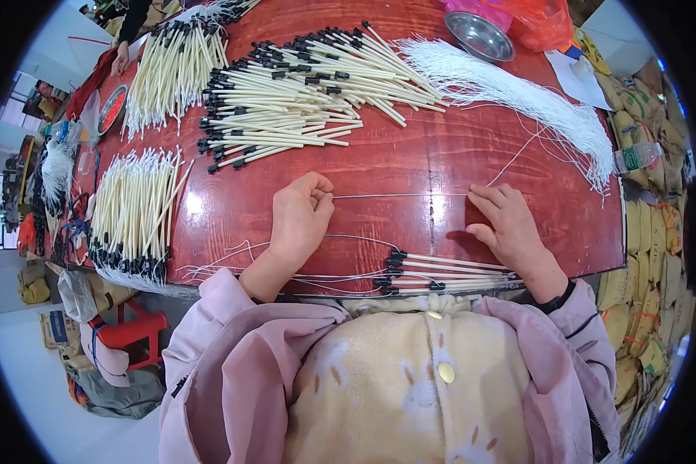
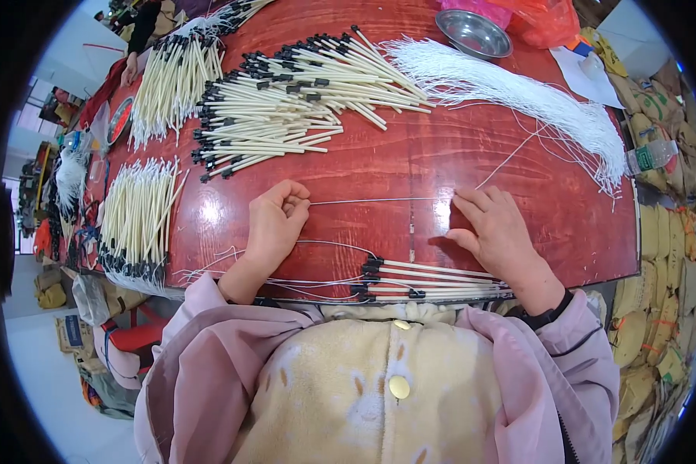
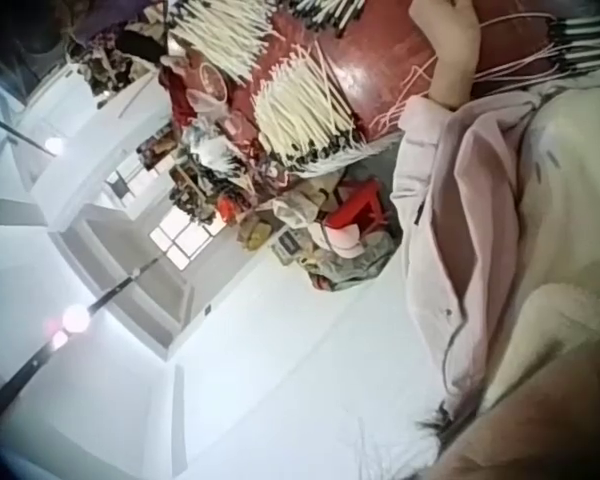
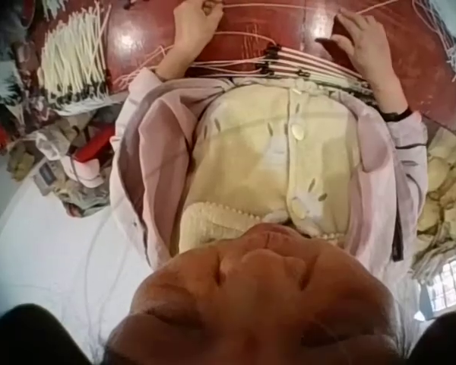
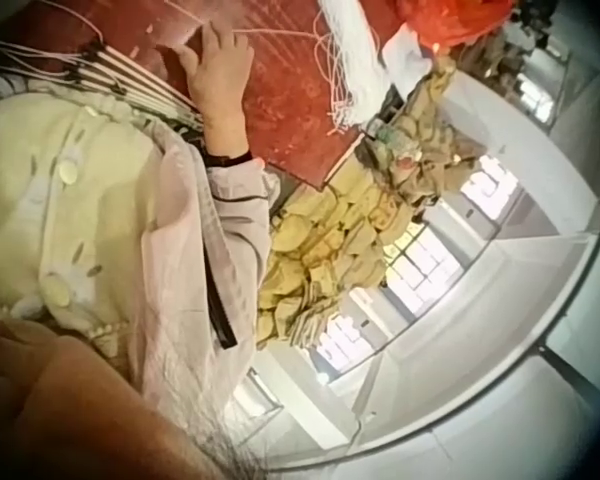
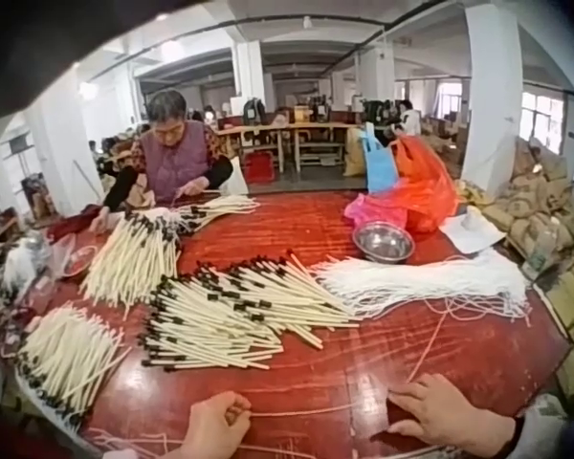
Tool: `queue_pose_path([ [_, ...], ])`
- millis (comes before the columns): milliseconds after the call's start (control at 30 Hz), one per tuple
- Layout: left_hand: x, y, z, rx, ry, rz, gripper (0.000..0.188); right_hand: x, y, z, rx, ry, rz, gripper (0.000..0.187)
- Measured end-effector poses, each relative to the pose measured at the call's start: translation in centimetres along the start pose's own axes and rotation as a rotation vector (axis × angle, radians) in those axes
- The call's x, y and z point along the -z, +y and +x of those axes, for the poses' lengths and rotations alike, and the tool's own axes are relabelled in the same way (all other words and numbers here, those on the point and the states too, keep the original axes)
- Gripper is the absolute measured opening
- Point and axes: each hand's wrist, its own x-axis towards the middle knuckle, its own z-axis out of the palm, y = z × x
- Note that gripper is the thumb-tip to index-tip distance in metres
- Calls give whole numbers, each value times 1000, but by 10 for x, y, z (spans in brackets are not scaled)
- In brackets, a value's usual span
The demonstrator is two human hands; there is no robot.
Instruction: Arranging thin wooden sticks on a table for bundling or sorting.
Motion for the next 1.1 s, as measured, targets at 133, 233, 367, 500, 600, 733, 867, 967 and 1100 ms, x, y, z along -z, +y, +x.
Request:
queue_pose_path([
  [133, 6, -2, 4, -27, 16, 100, 11, -3, 13, -11, -26, 64, -38, 52],
  [233, 6, -2, 6, -71, -16, 194, 11, -7, 14, -13, -40, 96, -48, 49],
  [367, 18, 3, 12, -55, -76, 330, 14, -8, 14, -12, -51, 106, -28, 48],
  [500, 39, 2, 31, -135, -23, 446, 16, -6, 15, -13, -56, 98, -9, 49],
  [600, 43, -3, 50, -386, 143, 606, 13, -2, 12, -11, -52, 91, 10, 50],
  [733, 47, -32, 80, -561, 181, 788, 9, -3, 9, -11, -85, 77, 13, 51],
  [867, 58, -36, 91, -641, 98, 876, 9, -5, 9, -12, -99, 81, 58, 50],
  [967, 61, -33, 88, -719, 96, 875, 9, -5, 10, -10, -97, 92, 55, 51],
  [1100, 63, -15, 75, -827, 144, 747, 10, -5, 9, -13, -139, 84, 117, 50],
])
